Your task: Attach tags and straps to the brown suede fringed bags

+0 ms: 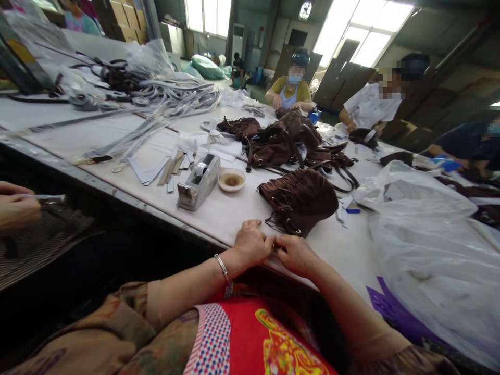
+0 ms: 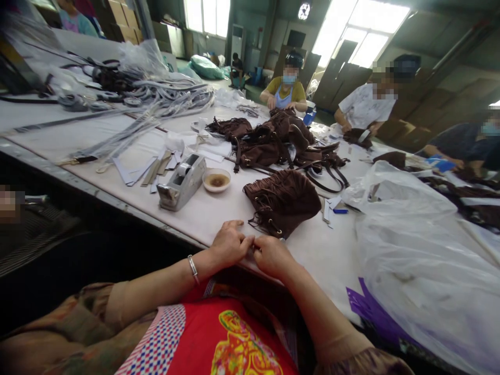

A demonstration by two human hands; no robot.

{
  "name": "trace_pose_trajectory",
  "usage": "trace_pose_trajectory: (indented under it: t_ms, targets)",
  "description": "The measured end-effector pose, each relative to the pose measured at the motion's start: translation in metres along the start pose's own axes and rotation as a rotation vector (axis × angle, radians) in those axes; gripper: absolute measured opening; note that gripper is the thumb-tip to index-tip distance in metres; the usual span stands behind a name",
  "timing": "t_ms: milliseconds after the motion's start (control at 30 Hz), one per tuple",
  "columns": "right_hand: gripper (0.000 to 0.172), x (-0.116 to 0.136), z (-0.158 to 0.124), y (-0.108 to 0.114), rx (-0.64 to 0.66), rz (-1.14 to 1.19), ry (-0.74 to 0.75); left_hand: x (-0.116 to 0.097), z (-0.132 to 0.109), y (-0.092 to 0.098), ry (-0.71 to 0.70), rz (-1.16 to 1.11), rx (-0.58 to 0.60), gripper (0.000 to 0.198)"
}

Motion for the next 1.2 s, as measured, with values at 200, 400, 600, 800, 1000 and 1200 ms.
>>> trace_pose_trajectory:
  t_ms: [200, 400, 600, 800, 1000, 1200]
  targets:
    - [0.015, 0.0, -0.026, -0.025, -0.233, -0.143, 0.083, -0.009, 0.008, -0.017, 0.069, 0.107, -0.038, 0.044]
    - [0.032, -0.006, -0.055, -0.037, -0.351, -0.208, 0.098, -0.021, 0.016, -0.024, 0.049, 0.22, 0.006, 0.041]
    - [0.033, -0.017, -0.067, -0.039, -0.383, -0.192, 0.148, -0.039, 0.015, -0.027, -0.027, 0.28, 0.032, 0.029]
    - [0.019, -0.034, -0.063, -0.032, -0.433, -0.168, 0.168, -0.044, 0.011, -0.014, -0.29, 0.396, 0.049, 0.022]
    - [0.02, -0.048, -0.059, -0.023, -0.481, -0.149, 0.226, -0.032, 0.012, -0.003, -0.401, 0.396, 0.038, 0.018]
    - [0.032, -0.044, -0.048, -0.017, -0.467, -0.131, 0.113, -0.026, 0.013, -0.01, -0.314, 0.311, 0.003, 0.018]
Point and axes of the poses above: each hand's wrist, its own z-axis towards the middle knuckle, its own y-axis out of the back of the hand, x = y × z, the point moved 1 cm from there along z, towards the middle knuckle, and after that the axes turned 5 degrees about z, right-handed, at the moved point
